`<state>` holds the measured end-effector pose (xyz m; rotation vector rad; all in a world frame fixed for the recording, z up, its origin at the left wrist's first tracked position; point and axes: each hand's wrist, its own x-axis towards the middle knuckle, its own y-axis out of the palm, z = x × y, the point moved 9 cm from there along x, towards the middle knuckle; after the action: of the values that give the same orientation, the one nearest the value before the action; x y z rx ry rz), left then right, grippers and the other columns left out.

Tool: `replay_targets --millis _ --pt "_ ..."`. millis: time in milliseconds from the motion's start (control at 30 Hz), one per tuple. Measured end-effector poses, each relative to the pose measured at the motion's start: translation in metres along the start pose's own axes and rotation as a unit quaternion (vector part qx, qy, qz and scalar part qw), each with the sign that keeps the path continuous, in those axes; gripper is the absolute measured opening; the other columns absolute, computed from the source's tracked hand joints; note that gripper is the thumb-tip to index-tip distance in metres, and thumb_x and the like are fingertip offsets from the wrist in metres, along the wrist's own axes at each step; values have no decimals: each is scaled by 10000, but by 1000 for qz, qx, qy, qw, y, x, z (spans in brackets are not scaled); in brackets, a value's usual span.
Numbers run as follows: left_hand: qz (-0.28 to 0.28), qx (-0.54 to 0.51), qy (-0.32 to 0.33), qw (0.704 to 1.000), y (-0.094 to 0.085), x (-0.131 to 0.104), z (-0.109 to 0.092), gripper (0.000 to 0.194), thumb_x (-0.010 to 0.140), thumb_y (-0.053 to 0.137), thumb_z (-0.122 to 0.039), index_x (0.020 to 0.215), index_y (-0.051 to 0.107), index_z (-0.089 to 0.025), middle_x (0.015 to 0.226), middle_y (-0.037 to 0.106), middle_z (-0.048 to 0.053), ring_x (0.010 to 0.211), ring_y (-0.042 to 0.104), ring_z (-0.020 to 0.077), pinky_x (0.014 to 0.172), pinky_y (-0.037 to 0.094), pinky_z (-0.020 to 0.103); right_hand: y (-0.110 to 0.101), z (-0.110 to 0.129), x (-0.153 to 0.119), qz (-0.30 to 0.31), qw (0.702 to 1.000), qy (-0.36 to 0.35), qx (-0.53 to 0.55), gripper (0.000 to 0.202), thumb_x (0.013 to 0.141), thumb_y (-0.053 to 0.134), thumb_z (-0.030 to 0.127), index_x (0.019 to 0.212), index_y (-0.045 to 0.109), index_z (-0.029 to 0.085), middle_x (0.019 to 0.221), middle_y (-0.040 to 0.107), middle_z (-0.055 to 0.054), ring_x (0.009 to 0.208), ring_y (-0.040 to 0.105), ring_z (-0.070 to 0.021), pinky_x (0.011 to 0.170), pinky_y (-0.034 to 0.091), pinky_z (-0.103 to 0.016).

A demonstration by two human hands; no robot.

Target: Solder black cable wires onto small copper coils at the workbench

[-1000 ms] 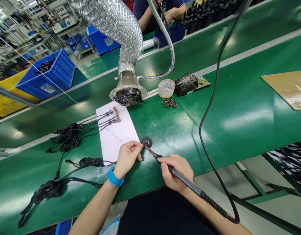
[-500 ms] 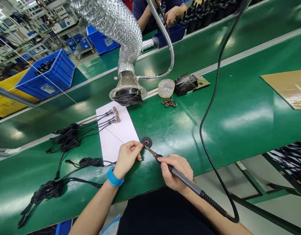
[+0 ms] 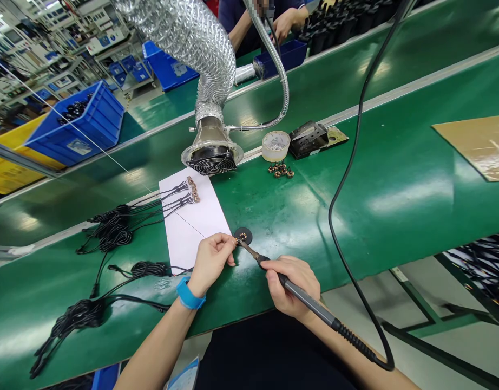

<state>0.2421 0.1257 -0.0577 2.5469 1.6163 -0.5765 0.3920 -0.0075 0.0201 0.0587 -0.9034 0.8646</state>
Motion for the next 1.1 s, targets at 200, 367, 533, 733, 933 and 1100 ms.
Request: replay_targets --millis 200,367,533,733,933,1100 --pt "-4 -4 -2 1000 0 0 1 263 853 651 -384 831 654 -122 473 571 -24 428 541 101 479 445 192 -4 -11 -7 -18 999 35 0 198 869 577 94 995 687 201 631 664 39 574 649 -131 627 549 -285" --pt "-1 -10 -4 1000 1 1 1 263 848 657 -382 834 651 -120 473 570 -25 425 537 94 466 418 181 -3 -14 -10 -27 998 48 12 207 868 591 86 1007 694 200 653 667 36 575 646 -123 616 539 -277" --pt "2 -9 -4 1000 1 0 1 259 853 653 -376 837 654 -118 473 570 -25 425 532 91 466 418 178 -3 -20 -15 -30 997 63 13 204 872 598 91 1007 701 205 678 675 29 604 661 -129 659 557 -295" --pt "4 -9 0 1000 1 1 2 269 859 646 -385 845 653 -117 474 565 -27 427 530 92 467 426 180 -2 -24 -15 -28 996 84 15 198 891 598 98 1018 698 212 697 688 29 569 648 -113 637 559 -281" --pt "2 -5 1 1000 2 1 0 269 860 642 -387 836 649 -119 474 558 -26 426 521 93 461 415 182 8 -26 -5 6 993 110 -29 182 919 599 125 1047 688 218 759 718 12 647 697 -132 670 571 -282" --pt "1 4 7 1000 2 0 -2 293 867 641 -415 841 641 -122 488 555 -26 439 521 91 468 414 181 20 -30 1 42 993 110 -15 257 931 586 107 1156 651 214 910 725 -19 738 708 -136 697 567 -278"
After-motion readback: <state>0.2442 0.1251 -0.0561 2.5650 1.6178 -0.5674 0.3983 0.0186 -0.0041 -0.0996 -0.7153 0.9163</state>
